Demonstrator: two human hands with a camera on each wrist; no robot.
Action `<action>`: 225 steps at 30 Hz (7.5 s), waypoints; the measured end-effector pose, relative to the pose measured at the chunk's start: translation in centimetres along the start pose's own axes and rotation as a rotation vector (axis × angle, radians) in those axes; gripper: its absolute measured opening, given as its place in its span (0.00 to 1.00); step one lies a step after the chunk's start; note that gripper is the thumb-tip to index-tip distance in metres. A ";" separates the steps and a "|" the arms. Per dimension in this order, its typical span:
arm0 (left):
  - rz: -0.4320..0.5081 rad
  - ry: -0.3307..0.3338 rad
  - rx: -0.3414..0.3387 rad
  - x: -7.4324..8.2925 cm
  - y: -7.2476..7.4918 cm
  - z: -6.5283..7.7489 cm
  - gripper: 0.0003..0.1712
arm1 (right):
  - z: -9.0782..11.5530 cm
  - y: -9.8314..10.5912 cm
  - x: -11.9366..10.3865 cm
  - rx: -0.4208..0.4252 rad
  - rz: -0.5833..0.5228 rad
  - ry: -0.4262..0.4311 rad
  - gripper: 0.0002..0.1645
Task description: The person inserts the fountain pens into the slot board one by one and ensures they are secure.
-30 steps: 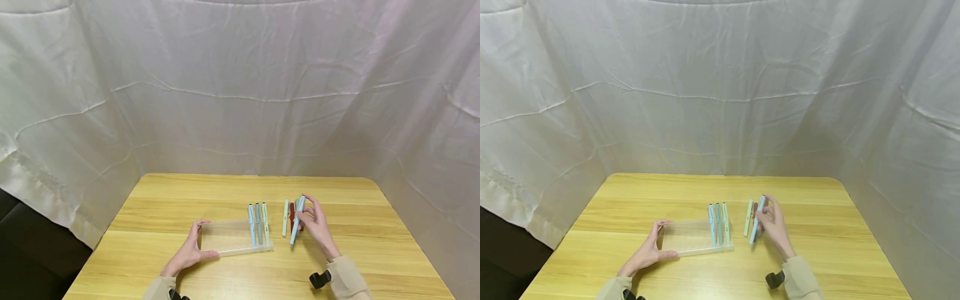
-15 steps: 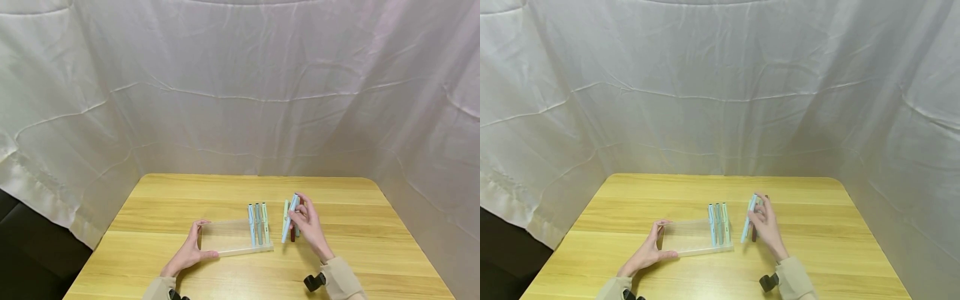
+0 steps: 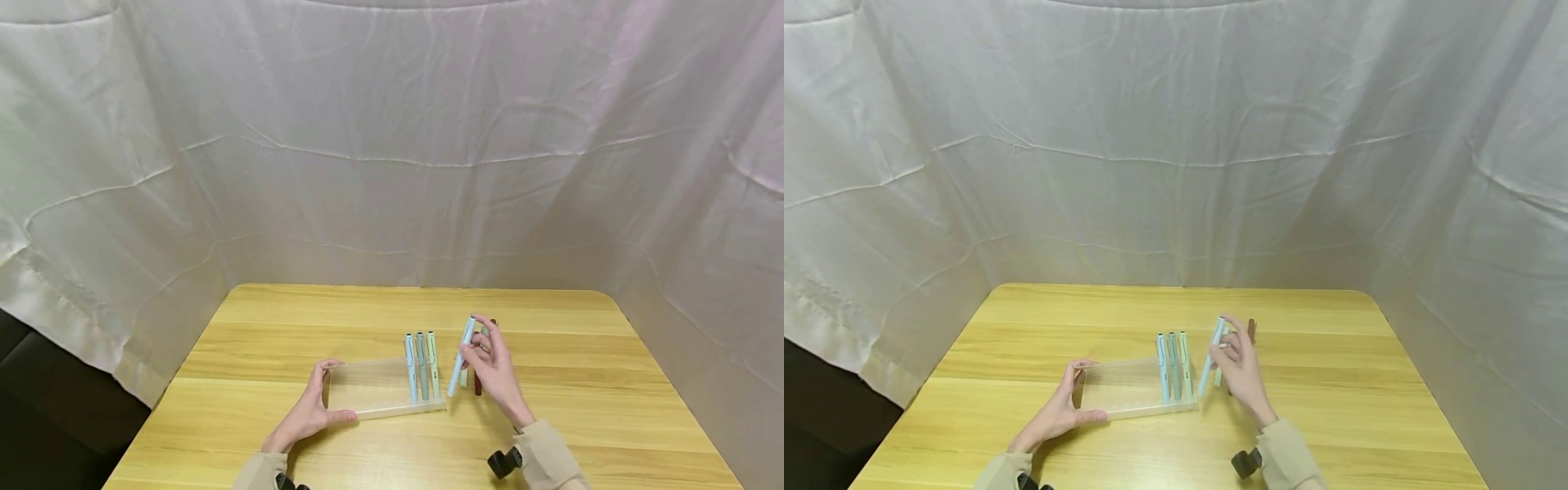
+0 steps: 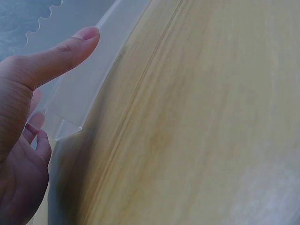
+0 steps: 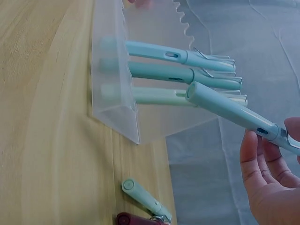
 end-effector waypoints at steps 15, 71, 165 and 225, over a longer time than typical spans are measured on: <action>0.000 -0.013 0.004 -0.1 -0.1 -0.1 0.54 | 0.2 -1.7 -0.1 -0.014 0.029 0.046 0.35; -0.019 -0.001 0.015 0.1 -0.5 -0.3 0.56 | 2.7 -7.2 -2.2 -0.043 0.185 0.233 0.31; -0.077 -0.010 0.028 -2.9 -1.0 -0.9 0.57 | 0.8 -9.1 0.7 -0.131 0.768 0.340 0.35; -0.030 -0.003 0.014 0.1 -0.8 -0.4 0.55 | -3.3 6.5 7.6 0.240 0.483 -0.093 0.31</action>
Point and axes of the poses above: each hand's wrist, its own z-axis away from the middle knuckle, its own y-axis out of the back of the hand, x = y × z, the point moved 5 cm from there along -z, towards the middle knuckle, and after that the axes turned 12 degrees about x, right-handed, at the moved point
